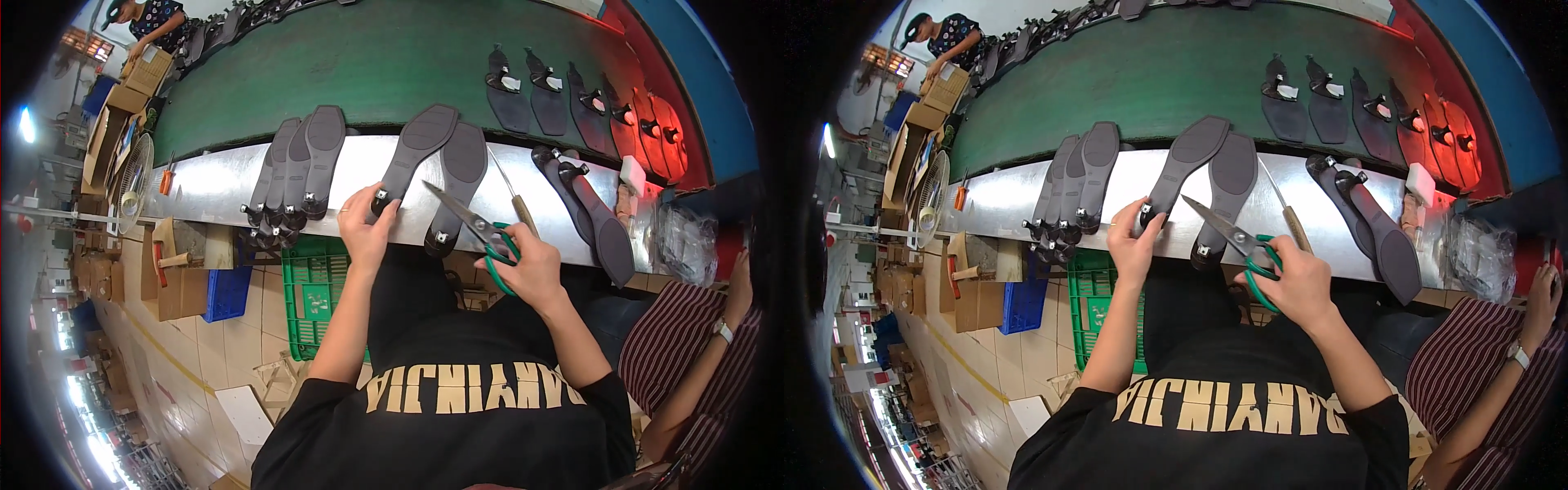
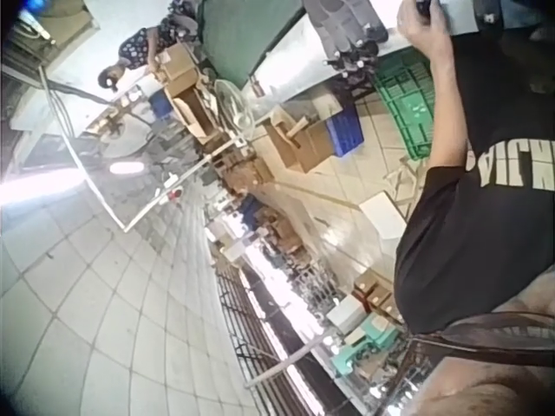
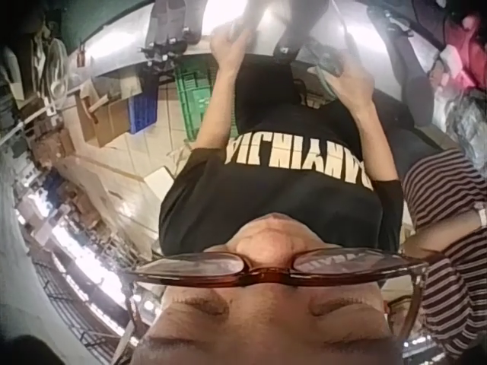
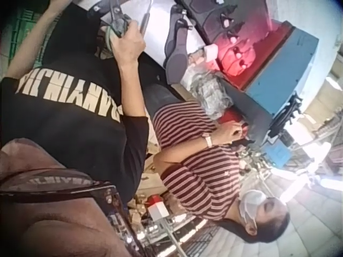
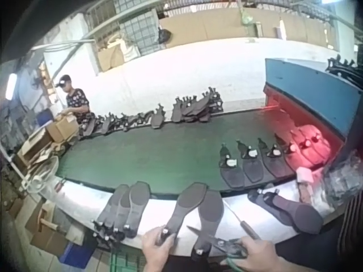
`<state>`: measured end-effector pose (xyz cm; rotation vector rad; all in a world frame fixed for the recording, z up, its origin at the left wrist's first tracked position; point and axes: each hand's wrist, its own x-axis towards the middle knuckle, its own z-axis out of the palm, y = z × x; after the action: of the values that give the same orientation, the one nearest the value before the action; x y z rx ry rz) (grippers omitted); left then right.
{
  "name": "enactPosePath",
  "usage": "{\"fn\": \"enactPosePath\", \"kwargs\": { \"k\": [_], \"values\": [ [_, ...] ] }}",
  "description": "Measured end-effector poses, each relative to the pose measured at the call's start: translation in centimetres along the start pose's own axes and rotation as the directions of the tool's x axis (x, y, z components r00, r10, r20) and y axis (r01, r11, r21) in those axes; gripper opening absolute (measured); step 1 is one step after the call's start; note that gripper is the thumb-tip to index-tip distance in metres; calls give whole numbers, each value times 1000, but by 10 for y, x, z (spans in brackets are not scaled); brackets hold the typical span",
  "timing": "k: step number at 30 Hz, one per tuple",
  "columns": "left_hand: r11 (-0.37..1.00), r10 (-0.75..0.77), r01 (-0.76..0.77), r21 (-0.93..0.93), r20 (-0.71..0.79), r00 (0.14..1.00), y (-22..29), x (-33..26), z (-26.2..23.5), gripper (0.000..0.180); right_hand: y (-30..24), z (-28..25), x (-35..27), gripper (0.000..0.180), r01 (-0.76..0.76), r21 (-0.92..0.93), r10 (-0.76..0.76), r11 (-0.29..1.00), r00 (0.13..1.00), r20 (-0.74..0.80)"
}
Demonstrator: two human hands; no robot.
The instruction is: Inspecting and trimming threads from shoe insoles and straps on a production line.
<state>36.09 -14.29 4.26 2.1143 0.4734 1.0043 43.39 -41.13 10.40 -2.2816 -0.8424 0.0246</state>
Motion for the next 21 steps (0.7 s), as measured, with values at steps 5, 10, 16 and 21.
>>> {"fn": "enactPosePath", "kwargs": {
  "k": [5,10,16,21],
  "values": [
    [986,-63,52,-158,-67,996,19,-4,9,23,-6,14,27,54,167,-113,-170,979,985,-12],
    [982,-87,76,-173,-58,995,32,-3,4,23,-15,12,33,55,177,-75,-176,981,984,20],
    [973,-142,134,-189,-28,990,30,-5,0,22,-20,11,35,55,199,-53,-197,978,979,47],
    [973,-133,124,-194,-31,991,29,-6,1,22,-18,11,33,56,192,-54,-187,980,979,83]
  ]
}}
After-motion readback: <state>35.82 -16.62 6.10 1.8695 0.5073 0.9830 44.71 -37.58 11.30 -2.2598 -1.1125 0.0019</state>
